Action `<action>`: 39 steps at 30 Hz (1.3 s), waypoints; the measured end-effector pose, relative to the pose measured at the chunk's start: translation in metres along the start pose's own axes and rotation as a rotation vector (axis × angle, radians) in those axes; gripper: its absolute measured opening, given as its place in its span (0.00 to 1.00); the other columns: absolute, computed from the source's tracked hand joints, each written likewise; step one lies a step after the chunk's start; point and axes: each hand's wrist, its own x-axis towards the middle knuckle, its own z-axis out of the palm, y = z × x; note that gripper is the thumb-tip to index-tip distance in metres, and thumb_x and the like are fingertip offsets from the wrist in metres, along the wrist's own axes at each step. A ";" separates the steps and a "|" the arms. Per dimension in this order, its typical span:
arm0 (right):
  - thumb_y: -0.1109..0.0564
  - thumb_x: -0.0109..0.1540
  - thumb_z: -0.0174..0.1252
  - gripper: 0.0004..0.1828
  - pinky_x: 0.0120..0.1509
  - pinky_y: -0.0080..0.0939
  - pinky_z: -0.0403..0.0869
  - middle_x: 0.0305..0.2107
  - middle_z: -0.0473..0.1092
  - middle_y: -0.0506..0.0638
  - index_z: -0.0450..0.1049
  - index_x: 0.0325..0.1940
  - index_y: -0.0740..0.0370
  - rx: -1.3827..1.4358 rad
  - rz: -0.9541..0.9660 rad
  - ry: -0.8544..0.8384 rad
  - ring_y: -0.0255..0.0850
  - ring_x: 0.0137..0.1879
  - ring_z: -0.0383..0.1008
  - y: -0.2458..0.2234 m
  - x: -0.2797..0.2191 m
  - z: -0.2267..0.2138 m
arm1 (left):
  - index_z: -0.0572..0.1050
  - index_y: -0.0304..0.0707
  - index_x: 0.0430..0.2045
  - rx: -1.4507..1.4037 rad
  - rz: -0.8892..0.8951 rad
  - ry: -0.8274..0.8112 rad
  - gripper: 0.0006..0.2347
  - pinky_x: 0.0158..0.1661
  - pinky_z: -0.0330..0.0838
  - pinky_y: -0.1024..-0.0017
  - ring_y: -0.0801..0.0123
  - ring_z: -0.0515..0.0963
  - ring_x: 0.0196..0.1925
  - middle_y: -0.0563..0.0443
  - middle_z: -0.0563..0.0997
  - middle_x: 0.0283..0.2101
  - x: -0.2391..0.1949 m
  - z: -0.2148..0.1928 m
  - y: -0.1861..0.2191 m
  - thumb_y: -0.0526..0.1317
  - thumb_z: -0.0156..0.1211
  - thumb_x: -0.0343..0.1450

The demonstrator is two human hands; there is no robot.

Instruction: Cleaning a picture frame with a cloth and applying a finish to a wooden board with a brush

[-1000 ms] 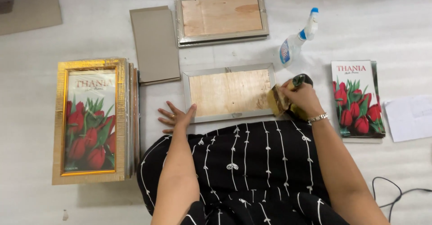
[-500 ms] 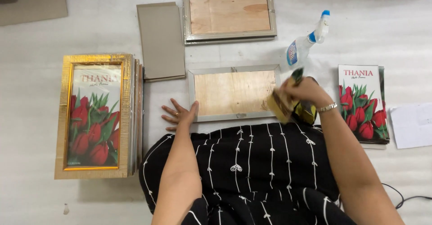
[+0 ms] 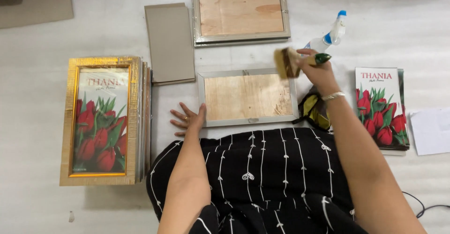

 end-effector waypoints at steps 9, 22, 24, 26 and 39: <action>0.46 0.55 0.70 0.18 0.67 0.53 0.71 0.40 0.83 0.59 0.85 0.47 0.52 -0.334 0.097 -0.628 0.58 0.56 0.79 0.000 -0.076 -0.052 | 0.22 0.67 0.73 -0.025 0.010 0.017 0.43 0.61 0.11 0.22 0.37 0.11 0.73 0.51 0.09 0.73 -0.010 -0.003 0.004 0.79 0.29 0.69; 0.45 0.57 0.68 0.12 0.61 0.55 0.74 0.36 0.81 0.54 0.81 0.38 0.52 -0.167 -0.350 -0.864 0.56 0.50 0.80 -0.082 -0.082 0.152 | 0.25 0.71 0.73 -0.112 -0.028 0.031 0.36 0.61 0.09 0.22 0.39 0.10 0.73 0.55 0.09 0.73 0.003 0.006 -0.003 0.76 0.17 0.72; 0.42 0.61 0.68 0.11 0.60 0.42 0.74 0.38 0.81 0.41 0.82 0.35 0.49 0.101 -0.401 -0.829 0.42 0.49 0.82 -0.107 -0.088 0.168 | 0.25 0.75 0.72 -0.222 0.004 0.021 0.33 0.59 0.06 0.23 0.40 0.08 0.72 0.59 0.08 0.73 0.009 0.007 -0.008 0.74 0.16 0.73; 0.44 0.61 0.68 0.11 0.59 0.41 0.74 0.38 0.81 0.42 0.83 0.33 0.51 0.161 -0.418 -0.811 0.41 0.48 0.82 -0.107 -0.088 0.168 | 0.26 0.76 0.72 -0.231 0.015 0.025 0.33 0.59 0.05 0.23 0.41 0.08 0.72 0.60 0.08 0.73 0.011 0.006 -0.011 0.75 0.15 0.73; 0.39 0.59 0.68 0.26 0.69 0.56 0.69 0.46 0.80 0.62 0.83 0.47 0.64 -0.433 0.183 -0.782 0.60 0.57 0.78 -0.067 -0.074 -0.008 | 0.25 0.72 0.72 -0.152 -0.011 -0.003 0.34 0.61 0.06 0.25 0.40 0.09 0.73 0.57 0.09 0.73 -0.015 -0.008 0.004 0.76 0.14 0.72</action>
